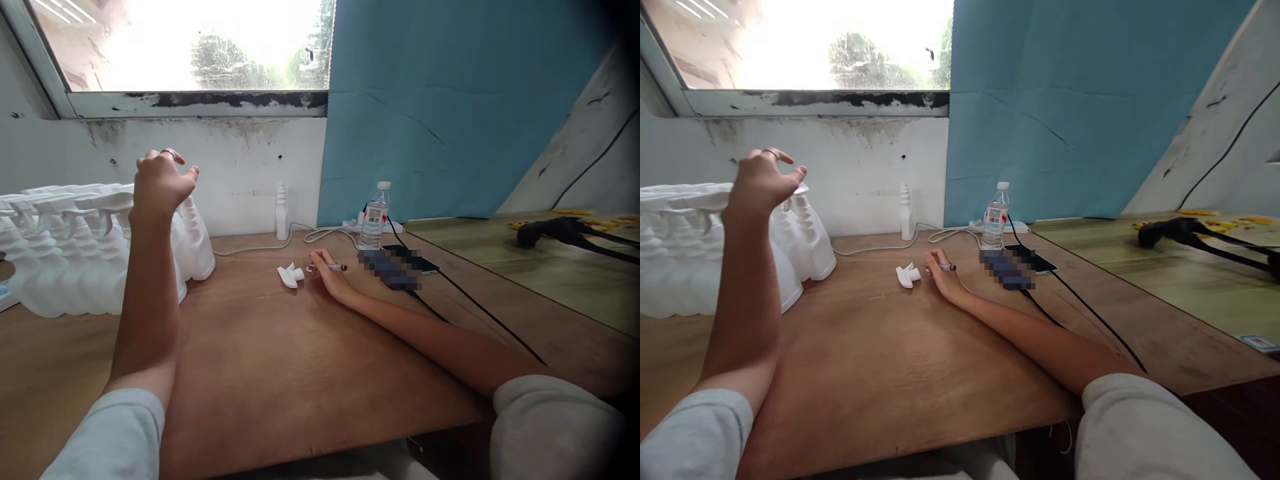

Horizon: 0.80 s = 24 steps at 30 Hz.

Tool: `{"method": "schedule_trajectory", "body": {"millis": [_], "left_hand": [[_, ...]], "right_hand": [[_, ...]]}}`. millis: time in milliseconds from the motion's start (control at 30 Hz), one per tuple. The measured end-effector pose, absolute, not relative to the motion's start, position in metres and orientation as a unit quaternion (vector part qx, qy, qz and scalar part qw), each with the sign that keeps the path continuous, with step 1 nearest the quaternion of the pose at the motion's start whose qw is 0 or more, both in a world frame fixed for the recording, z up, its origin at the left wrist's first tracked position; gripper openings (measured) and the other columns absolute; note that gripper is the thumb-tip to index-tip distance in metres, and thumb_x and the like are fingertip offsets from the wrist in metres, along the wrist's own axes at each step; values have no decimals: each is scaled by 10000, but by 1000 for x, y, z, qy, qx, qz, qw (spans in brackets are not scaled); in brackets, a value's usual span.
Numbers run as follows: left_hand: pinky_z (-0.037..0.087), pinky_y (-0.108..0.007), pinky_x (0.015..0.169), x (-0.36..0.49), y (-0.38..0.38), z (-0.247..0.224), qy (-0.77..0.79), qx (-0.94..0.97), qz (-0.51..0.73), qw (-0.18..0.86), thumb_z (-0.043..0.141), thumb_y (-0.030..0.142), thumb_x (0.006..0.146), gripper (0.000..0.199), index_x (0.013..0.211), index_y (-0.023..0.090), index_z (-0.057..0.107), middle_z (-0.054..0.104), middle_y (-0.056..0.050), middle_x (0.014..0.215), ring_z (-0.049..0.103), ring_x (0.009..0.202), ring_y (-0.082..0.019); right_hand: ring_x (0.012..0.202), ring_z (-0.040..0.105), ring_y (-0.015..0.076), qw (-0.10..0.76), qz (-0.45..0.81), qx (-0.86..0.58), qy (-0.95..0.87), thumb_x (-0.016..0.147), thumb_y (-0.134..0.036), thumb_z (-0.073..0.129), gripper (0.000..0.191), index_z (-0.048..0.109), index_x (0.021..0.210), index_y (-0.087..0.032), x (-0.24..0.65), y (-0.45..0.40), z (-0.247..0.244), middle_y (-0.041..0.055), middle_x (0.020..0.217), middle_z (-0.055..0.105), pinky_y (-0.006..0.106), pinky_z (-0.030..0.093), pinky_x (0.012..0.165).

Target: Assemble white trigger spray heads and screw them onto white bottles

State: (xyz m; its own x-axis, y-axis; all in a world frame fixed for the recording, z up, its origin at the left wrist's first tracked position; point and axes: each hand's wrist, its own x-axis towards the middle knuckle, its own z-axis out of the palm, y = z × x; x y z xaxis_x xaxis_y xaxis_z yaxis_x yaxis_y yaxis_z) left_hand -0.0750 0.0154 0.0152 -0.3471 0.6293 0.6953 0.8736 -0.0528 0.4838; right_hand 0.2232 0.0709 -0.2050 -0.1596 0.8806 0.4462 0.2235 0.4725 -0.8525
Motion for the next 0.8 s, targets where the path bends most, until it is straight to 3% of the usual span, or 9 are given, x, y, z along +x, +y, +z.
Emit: {"method": "schedule_trajectory", "body": {"millis": [133, 233, 300, 400, 500, 633, 800], "left_hand": [[449, -515, 937, -74, 24, 7, -739, -515, -417, 125, 657, 207, 799, 261, 1038, 106, 623, 640, -118, 1030, 572, 997, -283], [491, -413, 897, -78, 30, 5, -714, -535, -426, 149, 589, 29, 745, 290, 1014, 116, 657, 657, -73, 935, 590, 855, -195], [501, -362, 875, -80, 30, 6, -682, -565, -442, 143, 578, -13, 715, 330, 1000, 124, 668, 655, -47, 886, 588, 813, -167], [509, -357, 864, -74, 23, 10, -616, -616, -477, 116, 590, 9, 747, 288, 993, 129, 678, 656, -34, 867, 597, 801, -153], [506, -383, 884, -57, 4, 16, -514, -685, -510, 77, 600, 63, 804, 241, 1024, 122, 677, 673, -41, 928, 612, 841, -151], [532, -371, 870, -26, -21, 21, -404, -744, -533, -11, 666, 56, 766, 223, 958, 165, 698, 683, -20, 900, 653, 871, -175], [554, -324, 840, 3, -28, 17, -312, -760, -560, -104, 666, 114, 790, 143, 912, 187, 665, 661, 10, 927, 663, 972, -194]], "right_hand": [[740, 576, 156, 512, 335, -396, -685, 892, -611, 389, 394, 470, 946, -229, 223, 72, -207, -34, 708, 527, 285, 451, 716], [647, 594, 149, 504, 352, -386, -688, 893, -649, 344, 470, 496, 1026, -224, 223, 68, -204, -11, 726, 609, 276, 468, 640], [521, 566, 150, 493, 361, -380, -695, 892, -671, 322, 527, 531, 1032, -208, 221, 62, -198, -4, 628, 608, 273, 450, 539], [461, 535, 155, 479, 354, -357, -720, 881, -672, 380, 536, 588, 830, -180, 215, 53, -176, 15, 529, 571, 284, 431, 491], [611, 584, 161, 482, 321, -319, -750, 860, -606, 521, 464, 590, 698, -177, 203, 45, -141, 44, 646, 624, 298, 464, 621], [679, 582, 137, 521, 276, -211, -780, 844, -483, 629, 300, 626, 874, -184, 185, 33, -84, 20, 763, 645, 287, 466, 662], [727, 566, 95, 508, 330, -153, -781, 808, -408, 686, 282, 612, 940, -171, 186, 12, -34, -17, 794, 566, 221, 435, 619]]}}
